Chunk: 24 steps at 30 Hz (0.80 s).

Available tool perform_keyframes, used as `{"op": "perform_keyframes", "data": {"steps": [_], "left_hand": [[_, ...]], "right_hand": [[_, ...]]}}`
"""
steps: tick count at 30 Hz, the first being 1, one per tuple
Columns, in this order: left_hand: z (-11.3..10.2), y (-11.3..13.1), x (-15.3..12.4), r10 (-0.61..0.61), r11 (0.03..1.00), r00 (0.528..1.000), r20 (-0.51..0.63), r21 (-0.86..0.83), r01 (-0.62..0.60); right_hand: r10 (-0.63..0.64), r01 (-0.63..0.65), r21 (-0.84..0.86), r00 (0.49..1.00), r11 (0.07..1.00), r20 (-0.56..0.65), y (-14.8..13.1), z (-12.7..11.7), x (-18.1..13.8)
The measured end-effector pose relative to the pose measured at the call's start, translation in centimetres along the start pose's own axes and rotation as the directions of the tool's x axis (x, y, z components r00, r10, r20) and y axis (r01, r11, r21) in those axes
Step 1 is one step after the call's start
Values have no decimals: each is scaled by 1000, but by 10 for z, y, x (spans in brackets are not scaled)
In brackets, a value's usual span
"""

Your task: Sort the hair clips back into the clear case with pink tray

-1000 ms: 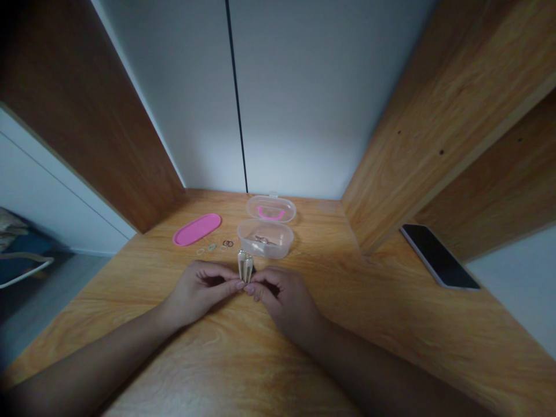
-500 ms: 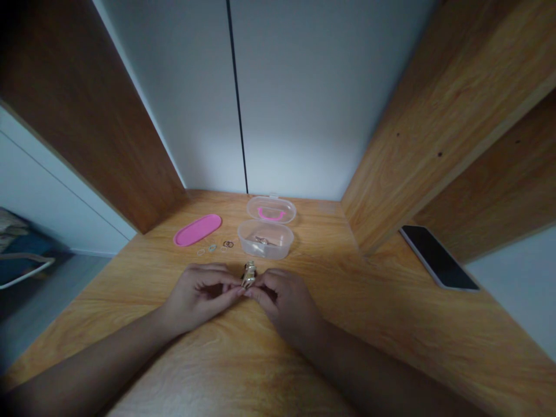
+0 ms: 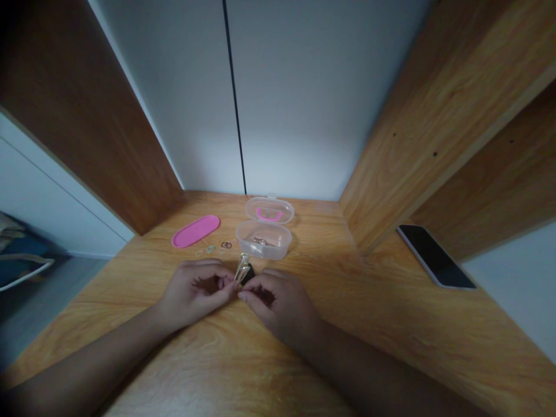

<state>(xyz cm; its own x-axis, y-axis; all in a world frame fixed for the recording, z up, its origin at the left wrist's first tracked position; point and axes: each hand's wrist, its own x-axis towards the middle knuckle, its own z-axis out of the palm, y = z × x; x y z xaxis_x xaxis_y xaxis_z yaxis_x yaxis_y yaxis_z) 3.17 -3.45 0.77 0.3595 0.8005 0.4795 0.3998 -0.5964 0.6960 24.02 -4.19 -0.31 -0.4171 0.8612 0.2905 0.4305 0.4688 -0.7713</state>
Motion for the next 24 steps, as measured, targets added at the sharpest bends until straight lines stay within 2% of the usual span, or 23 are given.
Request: {"op": "perform_keyframes", "data": {"steps": [3,6,9,12,15,18,24], "left_hand": [[-11,5,10,12,994,1000,23,113,-15],[-26,13,27,61,954,990,124,285,-95],[-39,23,53,85,814,966,243,542,-208],[-43,31,83,33,661,924,381,685,-306],[-37,37,108,-19,557,871,492,728,-399],[-27,39,123,-64,506,831,553,735,-450],[-15,37,136,-97,534,817,568,723,-439]], "right_hand": [[7,-7,-19,1000,1000,6,-3,0,0],[9,-9,-31,1000,999,-2,-3,0,-1],[4,-4,-34,1000,999,-1,-2,1,-1],[4,-4,-33,1000,999,0,1,3,-1],[-2,2,-34,1000,999,-4,2,3,-1],[-19,19,-43,1000,999,-4,3,3,-2],[-21,21,-35,1000,999,-5,2,3,-1]]}}
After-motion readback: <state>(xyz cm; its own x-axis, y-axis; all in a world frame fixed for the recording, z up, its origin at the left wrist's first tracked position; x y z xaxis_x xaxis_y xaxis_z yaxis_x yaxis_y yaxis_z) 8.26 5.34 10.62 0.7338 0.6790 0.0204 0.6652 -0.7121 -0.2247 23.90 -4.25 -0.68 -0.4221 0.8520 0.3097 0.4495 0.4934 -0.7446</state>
